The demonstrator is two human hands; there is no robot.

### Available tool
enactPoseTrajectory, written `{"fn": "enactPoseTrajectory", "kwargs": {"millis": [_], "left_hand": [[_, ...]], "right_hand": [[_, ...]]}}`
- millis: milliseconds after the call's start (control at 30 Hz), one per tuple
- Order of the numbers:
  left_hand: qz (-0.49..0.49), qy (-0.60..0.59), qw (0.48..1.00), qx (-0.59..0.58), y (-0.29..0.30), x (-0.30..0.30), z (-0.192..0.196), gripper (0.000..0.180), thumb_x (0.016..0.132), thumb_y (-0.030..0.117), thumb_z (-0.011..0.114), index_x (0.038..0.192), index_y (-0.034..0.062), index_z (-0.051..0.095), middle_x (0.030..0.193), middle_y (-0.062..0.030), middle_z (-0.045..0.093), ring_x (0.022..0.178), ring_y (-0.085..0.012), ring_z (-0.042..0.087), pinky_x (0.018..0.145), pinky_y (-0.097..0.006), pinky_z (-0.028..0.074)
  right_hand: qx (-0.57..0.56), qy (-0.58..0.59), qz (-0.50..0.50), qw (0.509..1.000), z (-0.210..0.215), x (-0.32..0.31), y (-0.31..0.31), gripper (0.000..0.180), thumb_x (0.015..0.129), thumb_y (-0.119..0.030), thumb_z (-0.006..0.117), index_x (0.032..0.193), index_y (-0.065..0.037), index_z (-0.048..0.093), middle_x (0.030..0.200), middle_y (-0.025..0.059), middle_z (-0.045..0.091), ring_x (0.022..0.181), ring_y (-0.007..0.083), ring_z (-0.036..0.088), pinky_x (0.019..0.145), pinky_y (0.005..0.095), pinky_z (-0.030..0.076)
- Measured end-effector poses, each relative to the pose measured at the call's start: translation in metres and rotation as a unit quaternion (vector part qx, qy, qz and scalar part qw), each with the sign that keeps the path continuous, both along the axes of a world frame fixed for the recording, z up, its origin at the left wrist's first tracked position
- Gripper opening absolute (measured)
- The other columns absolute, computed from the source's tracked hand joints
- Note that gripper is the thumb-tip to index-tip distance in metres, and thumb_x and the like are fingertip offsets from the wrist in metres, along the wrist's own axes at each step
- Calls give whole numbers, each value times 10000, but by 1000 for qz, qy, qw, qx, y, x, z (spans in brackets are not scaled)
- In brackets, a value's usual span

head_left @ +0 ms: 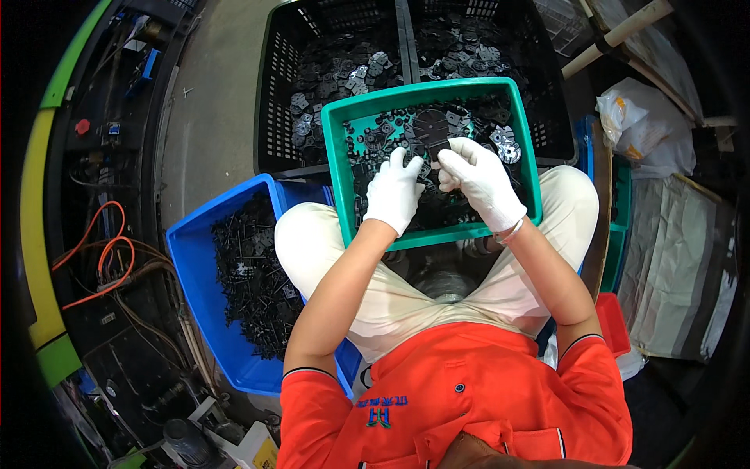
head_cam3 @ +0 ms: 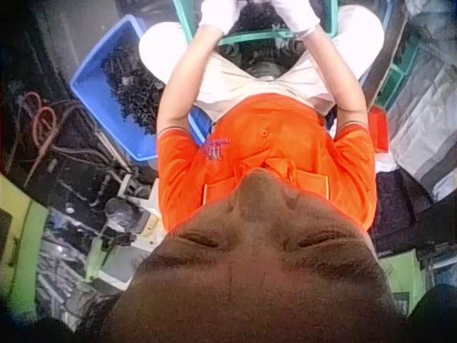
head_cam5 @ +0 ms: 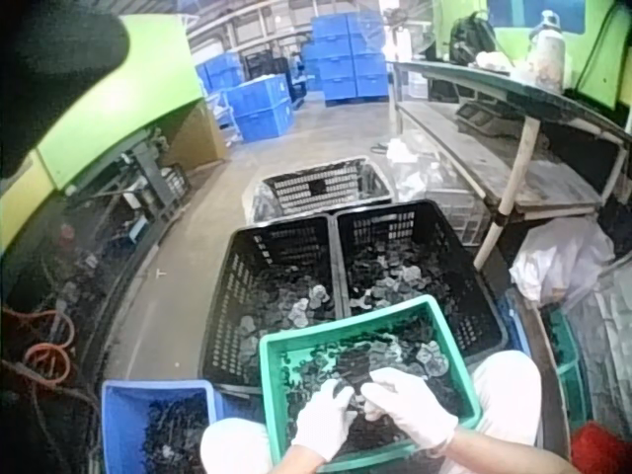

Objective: Sorting and inspecting small black plastic components in a green tray within a manufacturing environment.

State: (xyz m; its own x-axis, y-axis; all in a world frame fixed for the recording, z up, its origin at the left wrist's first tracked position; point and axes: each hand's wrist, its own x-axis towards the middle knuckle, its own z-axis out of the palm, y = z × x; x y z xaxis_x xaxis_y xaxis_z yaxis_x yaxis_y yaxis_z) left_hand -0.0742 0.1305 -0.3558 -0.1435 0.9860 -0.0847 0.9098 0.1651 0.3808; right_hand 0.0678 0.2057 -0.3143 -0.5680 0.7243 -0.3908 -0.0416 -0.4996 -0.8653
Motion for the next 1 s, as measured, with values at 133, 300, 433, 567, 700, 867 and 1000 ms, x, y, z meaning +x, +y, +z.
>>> {"fn": "enactPoseTrajectory", "kwargs": {"millis": [133, 300, 433, 567, 700, 867, 1000], "left_hand": [[-14, -39, 999, 1, 4, 1, -7, 305, 709, 130, 684, 969, 93, 529, 1092, -153, 467, 918, -342, 558, 719, -448, 491], [-8, -69, 997, -25, 2, -1, -6, 291, 719, 182, 680, 963, 93, 548, 1009, -155, 479, 900, -343, 560, 709, -454, 489], [-31, -71, 993, -90, 8, 2, 1, 448, 707, 278, 706, 1108, 146, 557, 1028, -162, 512, 935, -338, 560, 772, -426, 482], [-32, -82, 994, -64, 3, -4, -32, 317, 737, 337, 642, 985, 144, 601, 1017, -131, 606, 915, -318, 590, 778, -397, 490], [-80, -86, 992, -49, 8, -1, -38, 208, 798, 326, 568, 896, 149, 617, 889, -80, 642, 825, -280, 617, 708, -378, 504], [-95, -73, 993, -9, -3, -5, -53, 233, 833, 349, 513, 921, 159, 615, 937, -86, 643, 900, -275, 604, 751, -352, 493], [-58, -256, 959, 102, -7, -2, -77, 239, 823, 328, 531, 964, 152, 612, 939, -107, 639, 936, -276, 595, 793, -358, 481]], "right_hand": [[-3, -2, 1, 1000, 2, -2, -1, 292, 867, -202, 585, 1051, 23, 554, 846, 63, 625, 677, 86, 573, 603, 217, 483], [-2, 23, -5, 1000, 6, -8, -5, 278, 875, -192, 572, 1050, 23, 546, 854, 62, 610, 683, 89, 570, 613, 229, 502], [0, 14, 10, 1000, 12, -7, -8, 194, 912, -180, 518, 1001, -9, 544, 789, 38, 579, 608, 67, 491, 579, 212, 429], [21, 6, 15, 1000, 11, -22, -16, 219, 889, -194, 559, 1000, -5, 547, 803, 36, 600, 594, 59, 522, 527, 179, 423], [-3, 19, 38, 999, 17, -28, -21, 188, 882, -177, 564, 949, -3, 544, 747, 34, 583, 587, 62, 528, 519, 169, 413], [52, -32, 48, 997, 28, -54, -39, 211, 876, -181, 575, 965, 7, 545, 745, 46, 590, 590, 62, 529, 528, 180, 423], [21, -42, 73, 996, 34, -79, -56, 234, 877, -189, 568, 992, 14, 552, 798, 77, 618, 597, 66, 537, 535, 193, 434]]}}
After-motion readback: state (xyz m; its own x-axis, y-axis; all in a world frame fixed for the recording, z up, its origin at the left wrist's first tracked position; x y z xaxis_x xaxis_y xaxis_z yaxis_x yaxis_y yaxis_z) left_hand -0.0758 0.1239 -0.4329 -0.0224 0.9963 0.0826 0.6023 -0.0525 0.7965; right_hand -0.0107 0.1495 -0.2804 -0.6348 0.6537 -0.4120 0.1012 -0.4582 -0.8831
